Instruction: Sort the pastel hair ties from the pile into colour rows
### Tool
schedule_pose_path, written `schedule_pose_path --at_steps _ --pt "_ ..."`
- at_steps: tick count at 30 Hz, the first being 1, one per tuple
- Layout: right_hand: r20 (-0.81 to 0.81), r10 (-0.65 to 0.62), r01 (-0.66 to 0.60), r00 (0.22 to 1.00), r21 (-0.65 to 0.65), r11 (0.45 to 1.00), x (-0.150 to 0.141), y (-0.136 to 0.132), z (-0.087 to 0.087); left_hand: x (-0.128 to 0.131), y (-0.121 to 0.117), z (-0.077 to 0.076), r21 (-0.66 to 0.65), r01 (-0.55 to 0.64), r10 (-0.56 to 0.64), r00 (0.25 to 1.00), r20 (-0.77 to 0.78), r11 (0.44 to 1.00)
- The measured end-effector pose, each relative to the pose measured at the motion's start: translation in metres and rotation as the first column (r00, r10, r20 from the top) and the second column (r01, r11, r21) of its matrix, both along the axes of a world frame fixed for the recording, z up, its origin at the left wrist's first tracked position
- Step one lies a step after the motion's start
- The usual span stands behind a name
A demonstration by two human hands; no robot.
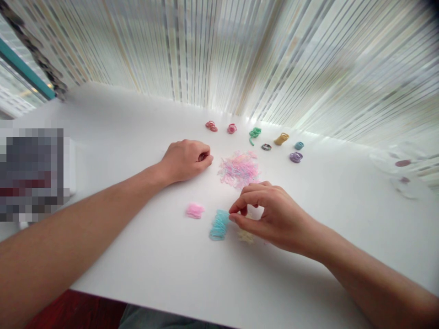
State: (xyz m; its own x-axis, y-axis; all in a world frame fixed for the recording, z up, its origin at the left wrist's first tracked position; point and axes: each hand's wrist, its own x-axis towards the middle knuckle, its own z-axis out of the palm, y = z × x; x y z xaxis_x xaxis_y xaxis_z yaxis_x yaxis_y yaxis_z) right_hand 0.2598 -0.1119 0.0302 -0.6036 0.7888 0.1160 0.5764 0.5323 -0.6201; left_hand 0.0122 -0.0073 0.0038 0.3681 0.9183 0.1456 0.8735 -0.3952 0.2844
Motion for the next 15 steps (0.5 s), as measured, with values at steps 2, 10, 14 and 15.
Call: schedule_pose_path --at_steps 2,10,14,15 --pt "0.0 -0.006 0.006 1.0 0.003 1.0 0.001 0.0 0.002 0.0 0.0 0.0 0.0 0.002 -0.002 1.0 -0.001 1.0" --pt "-0.026 -0.12 0.12 0.992 0.011 0.993 0.022 0.009 0.021 -0.001 0.001 -0.001 0.014 0.014 -0.014 1.0 -0.005 1.0" --pt "-0.03 -0.232 0.234 0.972 0.133 0.963 0.05 0.022 0.026 -0.002 0.001 -0.001 -0.002 0.01 -0.01 1.0 0.006 1.0" --pt "-0.023 -0.268 0.268 0.963 0.166 0.949 0.058 0.027 0.026 -0.002 0.001 -0.001 -0.005 0.013 -0.013 1.0 0.01 1.0"
